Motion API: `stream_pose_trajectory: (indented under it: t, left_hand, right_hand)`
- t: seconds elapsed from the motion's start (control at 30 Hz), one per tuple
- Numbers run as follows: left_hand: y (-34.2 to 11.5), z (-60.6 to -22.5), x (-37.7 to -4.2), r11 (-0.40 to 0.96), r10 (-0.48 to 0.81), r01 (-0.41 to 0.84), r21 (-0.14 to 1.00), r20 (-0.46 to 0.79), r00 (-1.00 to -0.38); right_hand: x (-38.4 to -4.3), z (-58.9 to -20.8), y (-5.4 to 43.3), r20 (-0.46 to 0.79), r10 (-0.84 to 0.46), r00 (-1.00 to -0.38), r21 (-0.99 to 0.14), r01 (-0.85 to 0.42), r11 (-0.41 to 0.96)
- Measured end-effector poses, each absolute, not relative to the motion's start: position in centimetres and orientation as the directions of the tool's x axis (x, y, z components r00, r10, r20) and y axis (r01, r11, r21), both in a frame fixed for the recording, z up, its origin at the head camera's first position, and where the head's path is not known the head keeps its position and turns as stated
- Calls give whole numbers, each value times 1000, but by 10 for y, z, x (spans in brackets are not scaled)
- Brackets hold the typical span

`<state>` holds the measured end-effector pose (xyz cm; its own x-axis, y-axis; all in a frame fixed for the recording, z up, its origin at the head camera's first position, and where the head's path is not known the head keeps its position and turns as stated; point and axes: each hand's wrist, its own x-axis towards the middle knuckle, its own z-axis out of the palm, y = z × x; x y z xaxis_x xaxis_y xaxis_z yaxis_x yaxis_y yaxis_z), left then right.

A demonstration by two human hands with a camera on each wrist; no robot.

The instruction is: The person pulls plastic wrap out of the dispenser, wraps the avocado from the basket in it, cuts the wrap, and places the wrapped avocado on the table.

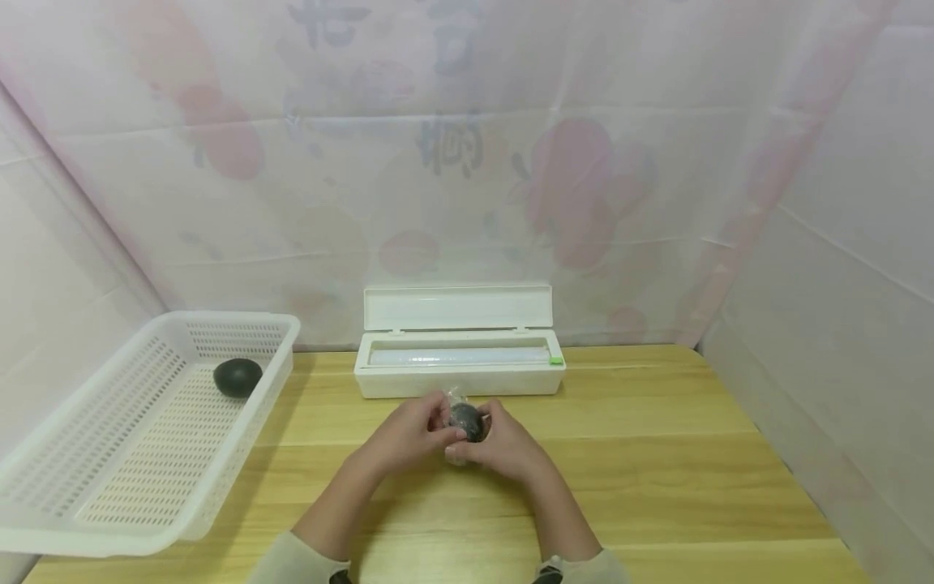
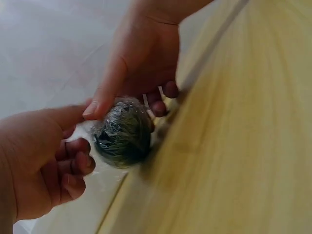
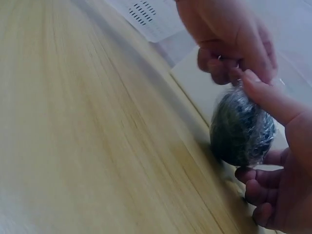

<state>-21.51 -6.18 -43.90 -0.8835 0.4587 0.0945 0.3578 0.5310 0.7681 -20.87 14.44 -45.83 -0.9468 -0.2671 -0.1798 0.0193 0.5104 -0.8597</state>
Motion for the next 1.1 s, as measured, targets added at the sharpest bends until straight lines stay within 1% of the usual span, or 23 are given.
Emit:
stream_pose_trajectory:
  t: [0.13, 0.27, 0.37, 0.5, 0.6, 0.7, 0.77, 0.9, 0.97, 1.1]
  left_hand:
    - [-60, -448, -218, 526, 436, 300, 796, 50, -898]
    - [-60, -454, -219, 495, 457, 249, 832, -5, -889]
    - [-60, -455, -220, 439, 463, 187, 879, -43, -885]
    - [-57, -457, -222, 341, 421, 68, 938, -88, -903]
    - [-58, -460, -225, 310, 384, 32, 950, -95, -918]
    - [-61, -461, -225, 329, 365, 37, 944, -90, -927]
    - [-63, -461, -225, 366, 362, 64, 928, -78, -929]
    - [-60, -460, -223, 466, 374, 161, 870, -28, -927]
    - [-58, -459, -221, 492, 388, 206, 846, -1, -921]
    - [-58, -460, -219, 512, 394, 230, 828, 11, -919]
  right_hand:
    - [-208, -457, 145, -181, -281, -943, -839, -1, 544]
    - [-208, -456, 144, -175, -277, -945, -832, -8, 554]
    - [-207, -454, 143, -172, -284, -943, -832, -15, 555]
    - [-206, -451, 141, -164, -297, -941, -817, -39, 575]
    - [-204, -449, 142, -153, -317, -936, -809, -65, 585]
    - [-204, -447, 146, -154, -348, -925, -817, -79, 571]
    - [-205, -447, 147, -151, -338, -929, -821, -72, 566]
    - [-205, -449, 147, -132, -247, -960, -814, -37, 580]
    - [-205, -450, 146, -118, -201, -972, -806, -25, 591]
    - [-206, -453, 143, -96, -169, -981, -804, -24, 594]
